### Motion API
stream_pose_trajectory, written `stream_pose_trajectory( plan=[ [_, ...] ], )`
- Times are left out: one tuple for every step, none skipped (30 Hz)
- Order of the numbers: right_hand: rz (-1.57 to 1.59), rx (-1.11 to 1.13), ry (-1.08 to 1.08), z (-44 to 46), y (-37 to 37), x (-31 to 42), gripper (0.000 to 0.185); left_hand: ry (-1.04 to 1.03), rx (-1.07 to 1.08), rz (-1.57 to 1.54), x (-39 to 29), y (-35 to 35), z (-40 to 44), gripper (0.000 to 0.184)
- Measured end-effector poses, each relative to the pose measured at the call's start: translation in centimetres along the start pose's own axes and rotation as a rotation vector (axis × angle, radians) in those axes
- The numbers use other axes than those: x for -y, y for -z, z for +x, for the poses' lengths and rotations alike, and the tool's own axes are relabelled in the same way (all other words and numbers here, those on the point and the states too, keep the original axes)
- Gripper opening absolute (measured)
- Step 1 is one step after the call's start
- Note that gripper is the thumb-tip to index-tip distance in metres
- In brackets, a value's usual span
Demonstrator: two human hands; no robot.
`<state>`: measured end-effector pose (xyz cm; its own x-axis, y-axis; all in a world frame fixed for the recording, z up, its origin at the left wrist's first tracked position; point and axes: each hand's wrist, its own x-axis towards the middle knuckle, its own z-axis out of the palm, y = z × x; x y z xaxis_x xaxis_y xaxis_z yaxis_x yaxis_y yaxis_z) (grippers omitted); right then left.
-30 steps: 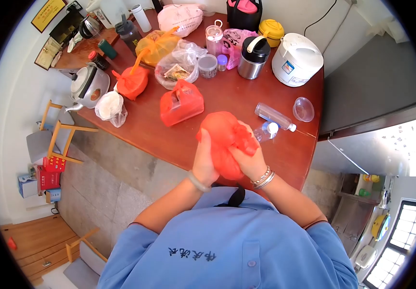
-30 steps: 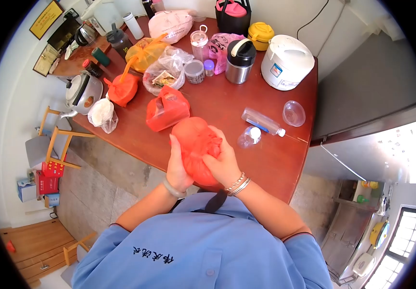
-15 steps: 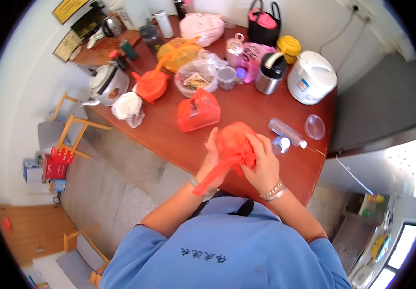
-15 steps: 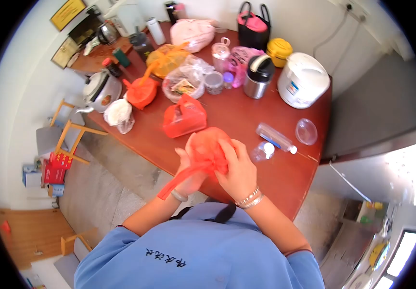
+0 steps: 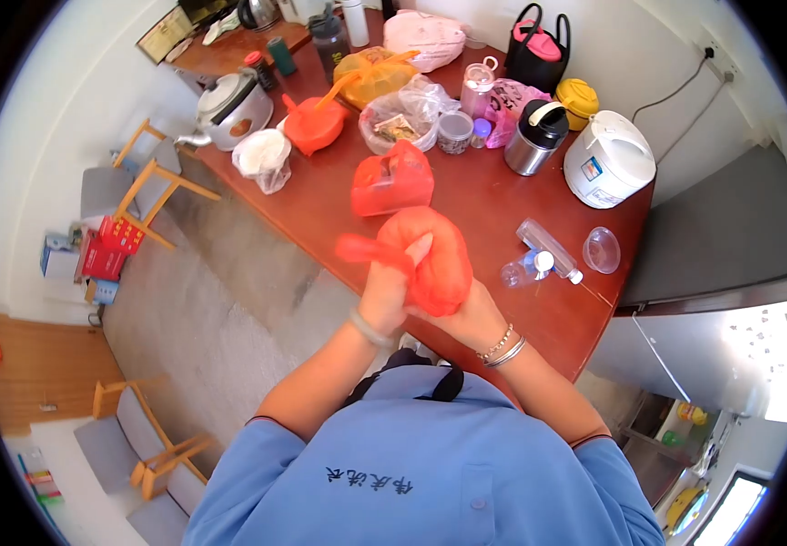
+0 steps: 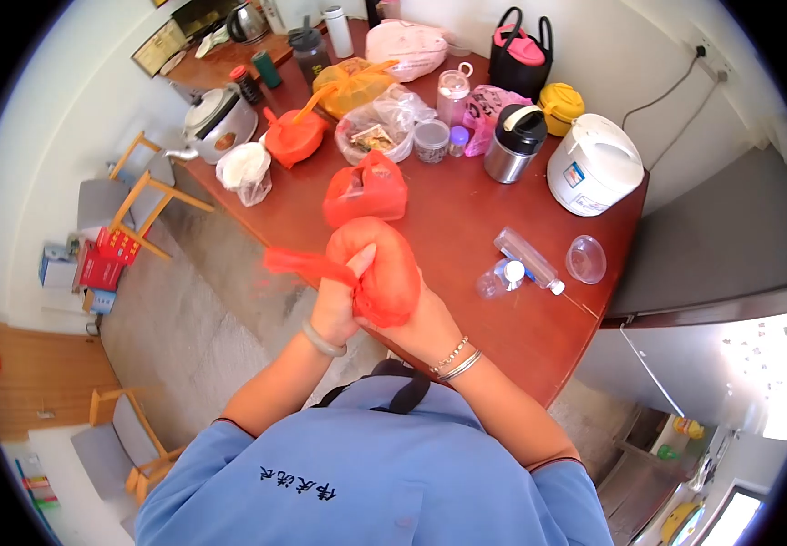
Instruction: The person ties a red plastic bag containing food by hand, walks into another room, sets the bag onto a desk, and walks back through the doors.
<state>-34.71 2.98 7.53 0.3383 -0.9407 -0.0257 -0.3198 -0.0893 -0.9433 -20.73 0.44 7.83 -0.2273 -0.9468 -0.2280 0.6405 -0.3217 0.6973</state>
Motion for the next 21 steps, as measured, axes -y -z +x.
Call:
stream_pose_trajectory(
  plan=[
    [-0.04, 0.016, -0.019, -0.6, -0.2, 0.1, 0.069, -0.052, -0.027, 0.053, 0.6, 0.8, -0.4, 0.028],
    [-0.081, 0.033, -0.031, -1.0, -0.3, 0.3, 0.065, -0.11, -0.056, 0.109, 0.9, 1.1, -0.8, 0.029],
    [-0.124, 0.05, -0.034, -1.2, -0.4, 0.5, 0.061, -0.153, -0.091, 0.046, 1.0, 1.0, -1.6, 0.027],
    [-0.11, 0.061, -0.006, -1.6, -0.6, 0.7, 0.06, -0.196, -0.13, -0.016, 1.3, 0.7, -2.6, 0.025],
    [-0.091, 0.075, 0.02, -1.9, -0.9, 0.9, 0.059, -0.239, -0.171, -0.076, 1.5, 0.7, -3.7, 0.023],
    [-0.07, 0.091, 0.044, -2.4, -1.3, 1.0, 0.058, -0.276, -0.182, -0.06, 1.7, 0.9, -4.6, 0.025],
    [0.029, 0.12, 0.047, -2.9, -1.7, 0.7, 0.058, -0.314, -0.194, -0.043, 2.1, 1.2, -5.5, 0.027],
    [0.13, 0.146, 0.048, -3.2, -2.1, 0.2, 0.058, -0.348, -0.203, -0.021, 2.3, 1.6, -6.4, 0.029],
    [0.235, 0.166, 0.049, -3.4, -2.5, 0.0, 0.059, -0.331, -0.214, 0.042, 2.4, 1.9, -7.7, 0.038],
    [0.342, 0.273, 0.038, -3.6, -2.5, -0.1, 0.058, -0.313, -0.22, 0.107, 2.5, 2.2, -9.1, 0.048],
    [0.446, 0.38, 0.029, -3.6, -2.3, -0.2, 0.058, -0.296, -0.223, 0.171, 2.3, 2.5, -10.5, 0.058],
    [0.543, 0.489, 0.018, -3.7, -2.3, -0.1, 0.058, -0.324, -0.125, 0.091, 1.8, 3.0, -11.8, 0.066],
    [0.674, 0.624, -0.067, -4.2, -2.6, 0.5, 0.058, -0.346, -0.021, 0.009, 1.2, 3.5, -13.3, 0.075],
    [0.799, 0.757, -0.154, -4.8, -3.0, 1.1, 0.057, -0.364, 0.088, -0.071, 0.7, 4.1, -14.7, 0.084],
    [0.913, 0.896, -0.25, -5.6, -3.3, 1.5, 0.057, -0.3, 0.04, -0.139, 1.2, 5.1, -15.8, 0.099],
    [0.907, 0.972, -0.297, -6.3, -4.6, 1.1, 0.058, -0.302, 0.065, -0.091, 1.0, 4.7, -17.1, 0.094],
    [0.896, 1.047, -0.339, -6.6, -6.9, -0.2, 0.059, -0.306, 0.091, -0.039, 0.4, 4.1, -18.3, 0.09],
    [0.885, 1.118, -0.381, -6.4, -8.6, -0.7, 0.061, -0.306, 0.118, 0.015, -0.2, 4.0, -19.3, 0.085],
    [0.824, 1.139, -0.482, -6.0, -9.5, -0.3, 0.062, -0.335, -0.042, 0.046, -0.1, 5.2, -20.3, 0.08],
    [0.762, 1.155, -0.585, -5.7, -10.4, 0.1, 0.063, -0.36, -0.203, 0.071, 0.2, 7.2, -21.1, 0.076],
    [0.727, 1.063, -0.557, -5.5, -11.4, 0.7, 0.065, -0.381, -0.365, 0.09, -0.2, 8.1, -21.9, 0.071]
  ],
)
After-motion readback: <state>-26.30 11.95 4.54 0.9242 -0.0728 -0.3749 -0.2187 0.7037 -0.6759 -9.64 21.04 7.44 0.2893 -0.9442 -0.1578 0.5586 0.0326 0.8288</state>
